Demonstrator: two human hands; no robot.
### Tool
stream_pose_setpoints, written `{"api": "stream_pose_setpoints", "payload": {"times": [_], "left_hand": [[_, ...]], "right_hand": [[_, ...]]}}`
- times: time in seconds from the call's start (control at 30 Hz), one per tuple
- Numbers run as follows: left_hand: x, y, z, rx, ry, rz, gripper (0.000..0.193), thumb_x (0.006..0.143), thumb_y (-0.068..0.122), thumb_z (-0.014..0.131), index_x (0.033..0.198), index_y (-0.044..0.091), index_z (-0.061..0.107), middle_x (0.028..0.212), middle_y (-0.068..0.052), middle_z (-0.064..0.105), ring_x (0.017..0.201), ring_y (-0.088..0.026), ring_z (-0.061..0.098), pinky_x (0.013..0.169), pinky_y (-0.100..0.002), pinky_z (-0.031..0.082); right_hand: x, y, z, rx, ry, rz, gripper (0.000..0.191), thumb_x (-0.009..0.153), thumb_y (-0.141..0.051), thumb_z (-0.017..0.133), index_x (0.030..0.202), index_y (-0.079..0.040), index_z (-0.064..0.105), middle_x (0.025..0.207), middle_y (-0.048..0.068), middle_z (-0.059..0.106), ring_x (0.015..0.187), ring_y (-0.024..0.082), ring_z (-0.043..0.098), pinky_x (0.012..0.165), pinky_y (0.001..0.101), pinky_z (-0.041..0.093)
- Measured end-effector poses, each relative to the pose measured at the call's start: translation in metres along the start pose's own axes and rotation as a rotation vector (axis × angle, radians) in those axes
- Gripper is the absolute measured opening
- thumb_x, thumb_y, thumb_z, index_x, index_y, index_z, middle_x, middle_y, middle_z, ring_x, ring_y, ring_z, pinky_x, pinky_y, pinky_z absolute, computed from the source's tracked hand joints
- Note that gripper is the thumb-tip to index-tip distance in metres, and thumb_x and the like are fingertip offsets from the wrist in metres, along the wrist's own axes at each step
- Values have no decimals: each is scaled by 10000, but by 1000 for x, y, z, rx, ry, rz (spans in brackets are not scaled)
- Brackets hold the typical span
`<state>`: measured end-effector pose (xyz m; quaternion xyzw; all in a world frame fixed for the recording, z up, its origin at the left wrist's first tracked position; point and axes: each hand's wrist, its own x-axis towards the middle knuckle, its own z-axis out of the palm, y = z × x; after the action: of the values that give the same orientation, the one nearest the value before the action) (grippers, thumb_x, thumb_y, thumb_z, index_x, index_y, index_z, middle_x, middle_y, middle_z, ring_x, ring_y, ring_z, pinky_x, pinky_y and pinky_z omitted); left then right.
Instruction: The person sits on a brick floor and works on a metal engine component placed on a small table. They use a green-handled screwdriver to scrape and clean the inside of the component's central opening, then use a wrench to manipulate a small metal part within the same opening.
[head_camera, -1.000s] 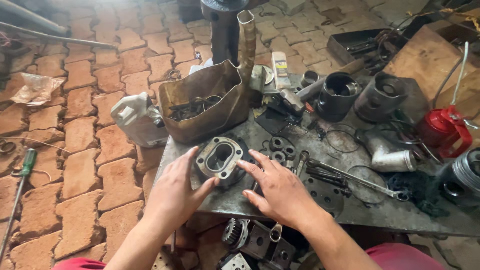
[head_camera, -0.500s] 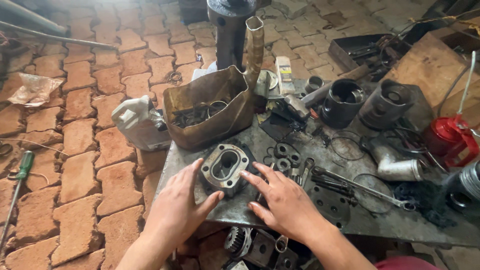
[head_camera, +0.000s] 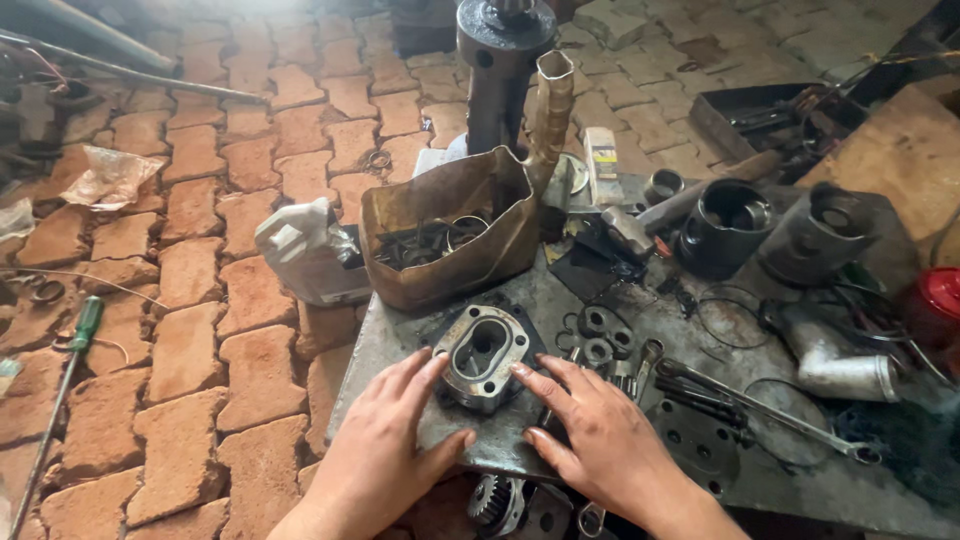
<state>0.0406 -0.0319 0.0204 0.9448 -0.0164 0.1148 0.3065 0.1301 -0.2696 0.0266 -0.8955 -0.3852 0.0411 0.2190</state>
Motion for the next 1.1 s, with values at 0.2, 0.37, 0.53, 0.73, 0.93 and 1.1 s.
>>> {"api": "stream_pose_setpoints", "payload": {"times": [0.2, 0.37, 0.53, 0.73, 0.93, 1.1], "left_hand": [[-1, -5, 8, 34, -35, -10, 819, 760, 402, 829, 1436, 50, 528, 1516, -224, 473, 1381, -409, 441, 1074, -468, 382], [1, -7, 8, 22, -67, -48, 816, 764, 397, 831, 1450, 74, 529, 1519, -224, 462, 1402, -425, 425, 1067, -471, 377], [0, -7, 8, 9, -37, -26, 792, 768, 397, 828, 1432, 69, 547, 1529, -225, 461, 1371, -409, 436, 1075, -469, 385], [-1, -8, 7, -3, -14, -3, 720, 777, 373, 820, 1381, 67, 576, 1506, -232, 452, 1378, -415, 433, 1074, -469, 388], [-1, -7, 3, -17, -10, 5, 618, 796, 357, 806, 1315, 74, 623, 1533, -234, 439, 1382, -415, 416, 1080, -474, 385], [-1, -5, 3, 34, 25, 32, 534, 797, 354, 800, 1254, 110, 670, 1523, -246, 409, 1405, -444, 377, 1092, -501, 365]], "right_hand": [[3, 1, 2, 4, 22, -21, 683, 836, -306, 749, 1475, -200, 535, 1452, 156, 552, 1235, 373, 563, 1011, 450, 452], [6, 0, 2, 44, -37, 42, 702, 834, -302, 744, 1497, -241, 519, 1458, 120, 554, 1232, 360, 574, 991, 438, 466], [6, 1, 3, 57, -53, 45, 712, 837, -303, 732, 1509, -249, 506, 1439, 100, 570, 1199, 335, 590, 984, 427, 478], [5, 3, 7, 40, -16, 18, 711, 830, -308, 746, 1497, -231, 511, 1423, 123, 581, 1205, 345, 591, 983, 432, 481], [5, 2, 7, 35, -6, 10, 716, 833, -301, 742, 1503, -229, 498, 1377, 127, 606, 1173, 342, 614, 977, 431, 490], [5, 1, 8, 58, -21, 25, 717, 838, -286, 735, 1508, -220, 491, 1354, 128, 619, 1164, 340, 617, 976, 427, 494]]}}
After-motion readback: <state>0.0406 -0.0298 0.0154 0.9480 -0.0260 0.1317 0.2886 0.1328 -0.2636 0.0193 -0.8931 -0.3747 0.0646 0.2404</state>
